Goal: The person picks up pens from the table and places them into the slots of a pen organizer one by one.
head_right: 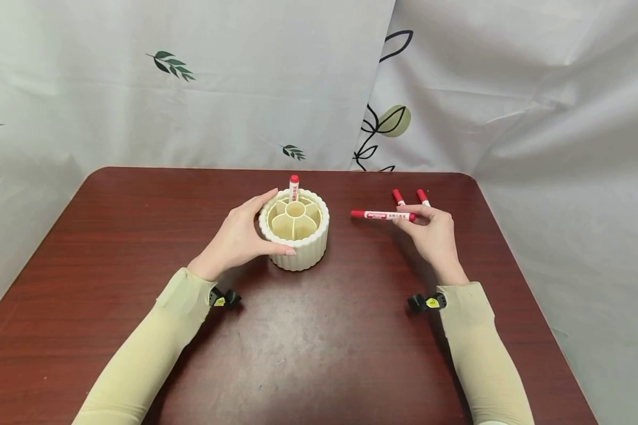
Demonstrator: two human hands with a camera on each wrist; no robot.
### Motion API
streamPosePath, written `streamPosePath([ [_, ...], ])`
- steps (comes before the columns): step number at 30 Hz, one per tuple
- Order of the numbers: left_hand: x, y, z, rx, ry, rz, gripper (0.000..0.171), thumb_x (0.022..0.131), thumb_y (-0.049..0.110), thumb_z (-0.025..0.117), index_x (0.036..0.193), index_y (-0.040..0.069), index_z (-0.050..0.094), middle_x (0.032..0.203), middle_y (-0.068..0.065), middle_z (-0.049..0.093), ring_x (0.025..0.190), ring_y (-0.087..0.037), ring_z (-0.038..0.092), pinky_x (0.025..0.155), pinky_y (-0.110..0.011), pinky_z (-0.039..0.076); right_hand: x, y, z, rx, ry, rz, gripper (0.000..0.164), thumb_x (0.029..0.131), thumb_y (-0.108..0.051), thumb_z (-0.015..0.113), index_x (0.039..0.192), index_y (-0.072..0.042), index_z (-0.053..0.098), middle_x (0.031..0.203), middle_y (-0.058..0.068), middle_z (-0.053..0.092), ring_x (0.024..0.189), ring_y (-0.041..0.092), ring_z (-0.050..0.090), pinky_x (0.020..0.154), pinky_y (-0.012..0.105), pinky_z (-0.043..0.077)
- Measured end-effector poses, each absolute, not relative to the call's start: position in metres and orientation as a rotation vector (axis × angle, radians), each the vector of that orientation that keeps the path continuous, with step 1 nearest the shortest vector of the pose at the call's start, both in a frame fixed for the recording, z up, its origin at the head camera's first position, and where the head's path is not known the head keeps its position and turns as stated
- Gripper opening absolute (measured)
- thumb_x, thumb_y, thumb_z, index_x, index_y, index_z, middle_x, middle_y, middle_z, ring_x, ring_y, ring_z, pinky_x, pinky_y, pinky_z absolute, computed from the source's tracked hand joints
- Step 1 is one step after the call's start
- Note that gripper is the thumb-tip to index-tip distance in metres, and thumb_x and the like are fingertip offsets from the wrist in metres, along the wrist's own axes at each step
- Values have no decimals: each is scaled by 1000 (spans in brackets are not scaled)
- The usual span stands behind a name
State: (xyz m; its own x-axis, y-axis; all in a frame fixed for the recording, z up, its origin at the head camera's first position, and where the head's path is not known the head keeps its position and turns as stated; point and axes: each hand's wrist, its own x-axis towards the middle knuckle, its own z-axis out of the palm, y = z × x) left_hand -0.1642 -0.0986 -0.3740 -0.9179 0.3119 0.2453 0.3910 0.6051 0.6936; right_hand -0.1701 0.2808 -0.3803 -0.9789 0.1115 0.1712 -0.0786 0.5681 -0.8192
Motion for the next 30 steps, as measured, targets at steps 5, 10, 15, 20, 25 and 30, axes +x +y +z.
streamPosePath([
  [5, -163, -99, -374, -597, -2723, -1226, 126, 57, 67, 91, 158, 13, 39, 153, 0, 46, 137, -15, 45, 113, -42, 34, -171, 278, -380, -38, -2525, 1499, 36, 87, -16, 84, 118, 2, 74, 79, -12, 71, 62, 4, 62, 50, 16, 45],
  [10, -163, -99, -374, -596, -2724, -1225, 126, 57, 67, 91, 158, 13, 39, 153, -1, 46, 137, -15, 45, 113, -42, 36, -174, 277, -381, -34, -2425, 1648, 38, 85, -7, 83, 120, 4, 72, 86, -8, 73, 73, 0, 68, 54, 14, 49],
  [15, -163, -99, -374, -598, -2721, -1229, 126, 57, 68, 91, 158, 13, 39, 153, -1, 46, 137, -16, 45, 113, -43, 35, -174, 273, -377, -14, -2286, 1800, 39, 84, 1, 83, 121, 3, 72, 94, -4, 74, 81, 5, 71, 67, 13, 54],
  [20, -164, -99, -374, -602, -2714, -1233, 126, 57, 68, 91, 158, 13, 39, 153, 0, 46, 136, -15, 45, 113, -43, 34, -172, 266, -372, -13, -2174, 1885, 36, 82, 4, 83, 116, 4, 72, 102, -3, 75, 84, 8, 72, 74, 15, 55],
  [25, -164, -99, -375, -601, -2712, -1230, 126, 57, 68, 91, 157, 13, 39, 153, 0, 46, 136, -15, 45, 113, -43, 34, -173, 262, -368, -2, -2103, 1923, 34, 81, 2, 84, 114, 0, 75, 105, 2, 76, 84, 9, 72, 75, 15, 55],
  [30, -164, -99, -375, -597, -2713, -1225, 126, 57, 68, 91, 157, 14, 39, 153, 0, 46, 136, -15, 45, 113, -43, 33, -175, 257, -363, 39, -1991, 2018, 32, 81, 3, 84, 113, 1, 76, 103, 7, 75, 83, 14, 72, 77, 22, 58],
])
